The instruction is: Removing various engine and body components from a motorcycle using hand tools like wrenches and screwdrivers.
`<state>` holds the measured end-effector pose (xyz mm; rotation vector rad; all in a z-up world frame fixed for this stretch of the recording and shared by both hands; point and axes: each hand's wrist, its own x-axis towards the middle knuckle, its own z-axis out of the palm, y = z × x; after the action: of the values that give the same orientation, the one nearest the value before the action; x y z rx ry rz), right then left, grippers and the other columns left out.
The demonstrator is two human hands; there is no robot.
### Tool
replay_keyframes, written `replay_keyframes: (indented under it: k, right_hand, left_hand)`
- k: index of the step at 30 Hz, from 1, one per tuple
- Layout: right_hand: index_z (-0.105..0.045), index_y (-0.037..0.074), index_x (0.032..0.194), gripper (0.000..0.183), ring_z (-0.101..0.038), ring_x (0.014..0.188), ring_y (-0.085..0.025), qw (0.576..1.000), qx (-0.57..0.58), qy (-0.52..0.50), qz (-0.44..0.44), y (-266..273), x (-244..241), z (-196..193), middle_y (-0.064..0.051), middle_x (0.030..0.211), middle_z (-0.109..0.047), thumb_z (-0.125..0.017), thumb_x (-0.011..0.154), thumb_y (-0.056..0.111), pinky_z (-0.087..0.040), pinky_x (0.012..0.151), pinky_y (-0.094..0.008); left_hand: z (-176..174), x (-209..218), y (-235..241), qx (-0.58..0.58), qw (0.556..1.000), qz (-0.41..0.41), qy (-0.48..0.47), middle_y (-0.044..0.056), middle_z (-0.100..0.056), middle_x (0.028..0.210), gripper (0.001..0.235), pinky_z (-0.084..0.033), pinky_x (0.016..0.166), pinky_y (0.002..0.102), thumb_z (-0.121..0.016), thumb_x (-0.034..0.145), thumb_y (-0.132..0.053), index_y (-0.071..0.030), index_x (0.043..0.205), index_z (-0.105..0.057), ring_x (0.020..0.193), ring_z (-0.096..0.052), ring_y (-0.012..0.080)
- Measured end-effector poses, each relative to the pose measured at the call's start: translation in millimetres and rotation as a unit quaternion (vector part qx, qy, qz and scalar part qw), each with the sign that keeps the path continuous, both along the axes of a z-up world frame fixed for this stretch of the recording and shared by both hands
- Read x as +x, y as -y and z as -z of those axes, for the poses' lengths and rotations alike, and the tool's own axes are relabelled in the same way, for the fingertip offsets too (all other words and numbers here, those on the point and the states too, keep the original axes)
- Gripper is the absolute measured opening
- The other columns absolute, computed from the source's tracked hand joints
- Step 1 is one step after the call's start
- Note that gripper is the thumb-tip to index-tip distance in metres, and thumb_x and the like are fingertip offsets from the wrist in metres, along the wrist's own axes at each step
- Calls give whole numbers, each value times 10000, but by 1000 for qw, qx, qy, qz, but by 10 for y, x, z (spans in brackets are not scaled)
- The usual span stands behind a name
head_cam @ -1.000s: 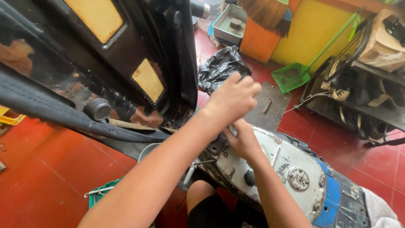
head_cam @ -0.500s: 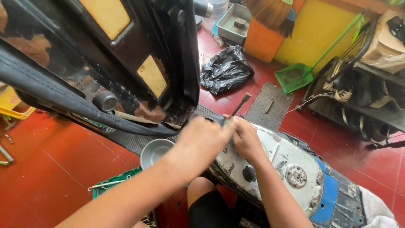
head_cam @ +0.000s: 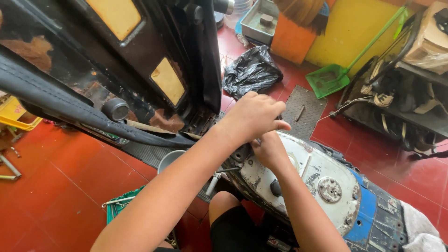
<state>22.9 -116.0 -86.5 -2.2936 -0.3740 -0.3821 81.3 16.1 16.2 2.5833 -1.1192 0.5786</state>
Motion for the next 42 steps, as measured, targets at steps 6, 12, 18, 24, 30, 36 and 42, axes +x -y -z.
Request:
replay_keyframes:
  k: [6,12,18,24,30,36,42]
  right_hand:
    - [-747,151,1258,416,-633,1159,-399,997,-9,-72,-39,10,40,35,-148,1170,-702,-690,853,72,-511,993,-524]
    - [-759,129,1194,331,-673,1098,-377,995,21,-89,-36,-63,-57,-339,-119,1068,-747,-728,871,65,-537,958,-495]
    - [-784,248,1087,249,-701,1090,-250,988,86,-130,14,-57,-10,-210,1,997,-776,-794,850,171,-552,933,-418]
    - [-800,284,1026,197,-715,1092,-180,973,146,-175,13,-25,33,-221,28,921,-790,-833,844,218,-532,974,-374]
    - [-769,71,1139,309,-739,860,-120,972,173,-159,-24,-85,-60,-377,-23,985,-808,-742,839,2,-565,804,-255]
    - [-773,51,1081,215,-711,829,-107,966,187,-178,-3,-121,-73,-450,-19,922,-796,-735,870,41,-542,778,-242]
    - [-744,46,1112,219,-698,872,-101,946,267,-182,16,-39,-31,-345,-34,964,-780,-742,893,30,-532,799,-238]
  left_hand:
    - [-73,-101,27,-28,974,-144,-170,198,-685,690,570,-539,764,560,-339,937,-723,-185,1018,-511,742,-732,471]
    - [-39,120,117,-101,945,-213,-226,179,-694,737,618,-557,757,553,-347,884,-782,-224,1049,-553,829,-739,471]
    - [-83,125,114,-110,945,-222,-215,171,-694,705,616,-563,728,559,-363,877,-779,-221,1017,-583,807,-743,461]
    - [-360,16,2,-136,928,-212,-274,194,-712,752,619,-570,799,570,-330,907,-754,-210,1065,-579,897,-731,479]
    - [-640,-27,-11,-212,931,-192,-228,78,-689,571,604,-528,510,448,-370,854,-707,-145,945,-571,484,-695,261]
    - [-931,-144,24,-179,950,-165,-194,34,-676,546,522,-491,469,429,-429,867,-663,-156,878,-552,422,-633,234]
    - [-914,-166,-178,-212,953,-168,-139,13,-664,548,608,-509,427,388,-356,857,-718,-152,874,-578,433,-670,195]
